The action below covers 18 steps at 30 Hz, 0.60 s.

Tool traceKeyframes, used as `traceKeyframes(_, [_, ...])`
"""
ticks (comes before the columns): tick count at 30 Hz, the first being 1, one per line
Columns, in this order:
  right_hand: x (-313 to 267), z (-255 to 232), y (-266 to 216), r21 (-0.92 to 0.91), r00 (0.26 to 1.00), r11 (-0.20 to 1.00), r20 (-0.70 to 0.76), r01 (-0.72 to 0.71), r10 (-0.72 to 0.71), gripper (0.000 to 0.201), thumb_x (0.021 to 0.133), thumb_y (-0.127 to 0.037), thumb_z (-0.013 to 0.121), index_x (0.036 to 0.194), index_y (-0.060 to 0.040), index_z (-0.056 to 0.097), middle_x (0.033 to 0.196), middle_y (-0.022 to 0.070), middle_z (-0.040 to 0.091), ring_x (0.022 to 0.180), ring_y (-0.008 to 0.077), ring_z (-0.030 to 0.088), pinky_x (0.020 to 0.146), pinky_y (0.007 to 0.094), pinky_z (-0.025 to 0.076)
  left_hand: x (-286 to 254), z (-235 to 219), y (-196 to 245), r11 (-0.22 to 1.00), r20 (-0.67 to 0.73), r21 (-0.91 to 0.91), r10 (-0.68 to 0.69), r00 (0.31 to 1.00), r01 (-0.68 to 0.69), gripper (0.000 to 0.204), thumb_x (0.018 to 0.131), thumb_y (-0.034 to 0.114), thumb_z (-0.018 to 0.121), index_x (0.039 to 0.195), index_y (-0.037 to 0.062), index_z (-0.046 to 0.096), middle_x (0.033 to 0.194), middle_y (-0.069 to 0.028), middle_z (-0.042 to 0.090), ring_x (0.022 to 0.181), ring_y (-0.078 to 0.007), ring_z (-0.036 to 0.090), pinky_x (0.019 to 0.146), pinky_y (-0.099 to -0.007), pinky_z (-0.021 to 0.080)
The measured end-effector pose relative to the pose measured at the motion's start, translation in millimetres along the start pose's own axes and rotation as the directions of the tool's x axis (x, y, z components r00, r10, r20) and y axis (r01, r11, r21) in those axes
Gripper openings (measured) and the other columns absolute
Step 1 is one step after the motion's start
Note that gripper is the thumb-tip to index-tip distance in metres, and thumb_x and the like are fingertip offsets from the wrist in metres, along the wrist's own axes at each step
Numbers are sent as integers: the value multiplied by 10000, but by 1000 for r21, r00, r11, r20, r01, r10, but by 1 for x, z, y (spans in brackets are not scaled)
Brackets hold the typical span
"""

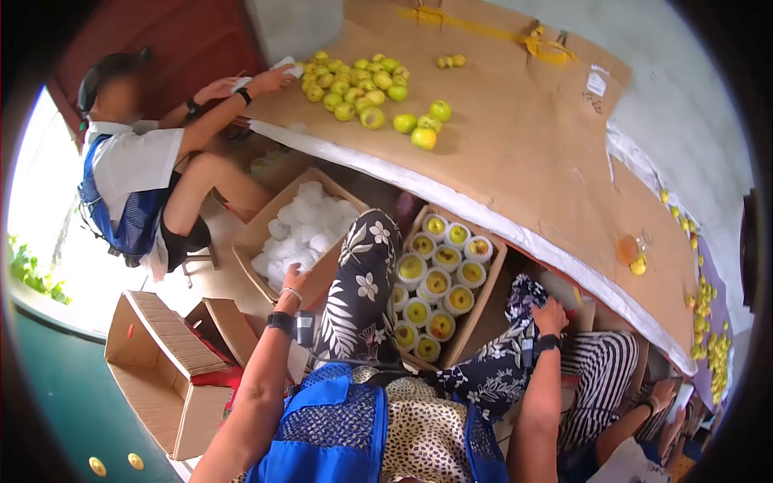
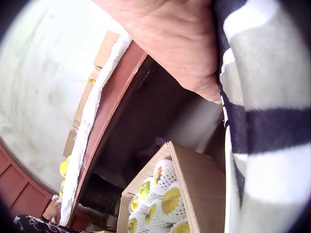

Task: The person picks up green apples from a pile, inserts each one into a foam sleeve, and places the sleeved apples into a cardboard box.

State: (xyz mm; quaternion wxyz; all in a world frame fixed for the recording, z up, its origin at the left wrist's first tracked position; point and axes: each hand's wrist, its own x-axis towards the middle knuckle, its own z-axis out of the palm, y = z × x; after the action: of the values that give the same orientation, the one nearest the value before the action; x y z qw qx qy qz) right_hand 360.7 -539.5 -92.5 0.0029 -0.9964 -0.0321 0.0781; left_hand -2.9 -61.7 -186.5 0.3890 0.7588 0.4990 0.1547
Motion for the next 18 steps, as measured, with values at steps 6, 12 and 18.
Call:
traceKeyframes(6, [16, 11, 16, 115, 997, 990, -19, 80, -79, 586, 719, -445, 643, 1186, -115, 514, 1182, 195, 518, 1078, 396, 512, 879, 505, 430, 4, 14, -49, 872, -50, 487, -25, 998, 47, 679, 612, 268, 756, 1174, 18, 469, 1069, -228, 576, 1001, -354, 558, 857, -401, 448])
traceKeyframes(12, [37, 8, 55, 191, 994, 981, 103, 15, -35, 566, 725, -397, 642, 1137, -17, 564, 1143, 220, 564, 1082, 333, 534, 931, 384, 413, 10, 4, -12, 670, 94, 741, -175, 980, 49, 468, 708, 261, 632, 1141, 102, 551, 1098, -164, 600, 1034, -319, 570, 866, -396, 458])
traceKeyframes(18, [29, 15, 50, 319, 1000, 948, 17, -19, 15, 447, 753, -344, 642, 1052, -13, 612, 996, 200, 633, 963, 327, 600, 865, 361, 449, 31, 10, -23, 579, 132, 815, -210, 969, 15, 314, 796, 166, 496, 1089, 110, 594, 1055, -164, 617, 1000, -333, 585, 827, -408, 477])
